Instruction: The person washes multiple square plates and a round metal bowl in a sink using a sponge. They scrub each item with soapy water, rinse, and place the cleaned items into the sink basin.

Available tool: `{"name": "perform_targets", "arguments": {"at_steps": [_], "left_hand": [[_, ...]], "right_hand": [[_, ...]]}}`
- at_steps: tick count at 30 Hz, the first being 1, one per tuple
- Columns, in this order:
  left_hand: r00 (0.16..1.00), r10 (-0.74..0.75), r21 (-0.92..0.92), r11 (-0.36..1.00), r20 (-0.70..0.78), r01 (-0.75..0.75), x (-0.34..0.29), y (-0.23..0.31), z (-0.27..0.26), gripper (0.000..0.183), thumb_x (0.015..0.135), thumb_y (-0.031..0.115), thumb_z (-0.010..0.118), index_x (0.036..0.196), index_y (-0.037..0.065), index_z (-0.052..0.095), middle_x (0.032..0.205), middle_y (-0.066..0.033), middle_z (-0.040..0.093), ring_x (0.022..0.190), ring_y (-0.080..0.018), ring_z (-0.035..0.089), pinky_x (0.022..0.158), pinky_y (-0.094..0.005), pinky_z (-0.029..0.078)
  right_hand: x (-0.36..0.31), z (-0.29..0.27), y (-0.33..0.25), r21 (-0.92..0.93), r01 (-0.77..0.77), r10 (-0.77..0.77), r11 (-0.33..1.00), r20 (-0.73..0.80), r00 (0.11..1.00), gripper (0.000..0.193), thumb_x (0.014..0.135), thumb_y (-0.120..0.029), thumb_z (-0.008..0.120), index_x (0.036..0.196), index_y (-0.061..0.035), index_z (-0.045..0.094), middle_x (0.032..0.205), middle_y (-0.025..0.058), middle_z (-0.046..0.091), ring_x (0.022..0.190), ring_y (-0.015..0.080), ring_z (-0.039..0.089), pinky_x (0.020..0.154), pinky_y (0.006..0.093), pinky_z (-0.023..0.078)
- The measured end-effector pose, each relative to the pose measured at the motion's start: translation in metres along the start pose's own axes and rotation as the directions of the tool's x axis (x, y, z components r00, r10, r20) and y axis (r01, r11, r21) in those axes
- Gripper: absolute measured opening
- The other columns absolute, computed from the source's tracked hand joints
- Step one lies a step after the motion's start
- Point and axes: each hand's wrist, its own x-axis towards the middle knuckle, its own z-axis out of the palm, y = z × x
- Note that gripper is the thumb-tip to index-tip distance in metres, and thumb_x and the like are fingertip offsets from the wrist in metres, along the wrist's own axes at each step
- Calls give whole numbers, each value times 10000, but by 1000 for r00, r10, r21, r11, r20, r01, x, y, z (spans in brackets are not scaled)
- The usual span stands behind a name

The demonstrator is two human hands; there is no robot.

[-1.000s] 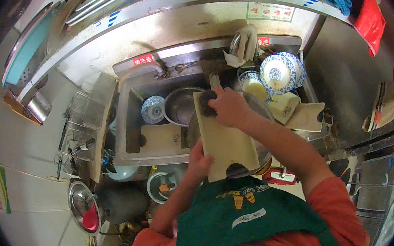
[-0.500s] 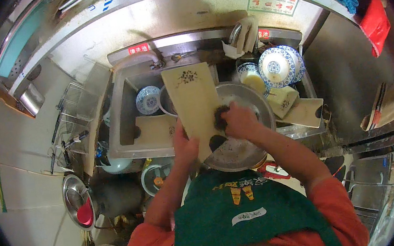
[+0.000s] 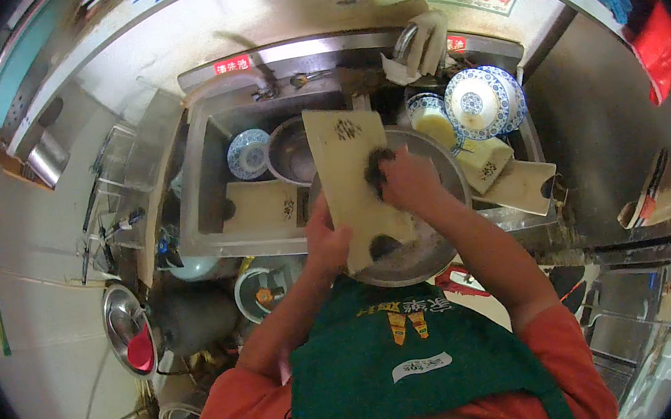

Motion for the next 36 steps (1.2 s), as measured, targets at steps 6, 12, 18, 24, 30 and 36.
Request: {"name": "perform_targets", "arguments": {"at_steps": [6,12,18,24,30,36], "left_hand": [[995,-101,-146,984,-4,100,-14,-3,27,640,791,-22,489,1430,18,468,1292,-112,611,1172,-219,606,1016,-367,484],[996,-32,-158,986,81,44,-4,-5,12,659,793,-9,493,1450,25,446,1303,-110,600,1182,-224,595,1027,-372,478],[974,-77,-246,960,215,131,-18,-4,36,732,786,-55,476,1504,35,367,1314,-101,595,1169,-235,606,1004,-368,493],[992,-109,-139,983,60,117,-18,3,-3,664,775,-62,479,1435,18,458,1291,-98,612,1167,-222,610,991,-361,500],[972,-176,-149,977,-156,153,-47,13,-49,682,764,52,552,1432,11,420,1307,-137,582,1166,-275,612,986,-414,515],[954,-111,-392,920,-280,-8,-53,31,-78,642,747,-10,485,1388,17,462,1222,-121,599,1095,-260,633,917,-383,537]], "right_hand": [[17,-10,20,105,-117,133,988,-155,979,318,822,-309,690,1071,-112,682,1184,189,586,1062,398,628,864,509,534],[-41,-7,-9,216,178,-180,960,-11,984,305,842,-310,675,1123,-193,683,1220,202,564,1060,427,625,879,522,531],[-8,-24,3,272,-2,64,962,-220,973,307,839,-291,700,1132,-199,692,1200,204,544,1033,405,638,863,527,542],[-53,3,-13,162,200,-172,966,-173,970,339,820,-268,746,1141,-189,670,1212,163,542,1079,399,619,894,492,525],[-20,6,33,280,-28,98,960,-240,966,451,814,-303,760,1216,-147,627,1240,170,547,1124,401,598,920,491,514],[65,-25,40,190,50,40,981,-445,895,613,804,-359,765,1333,-132,555,1347,166,531,1180,396,581,983,486,485]]}}
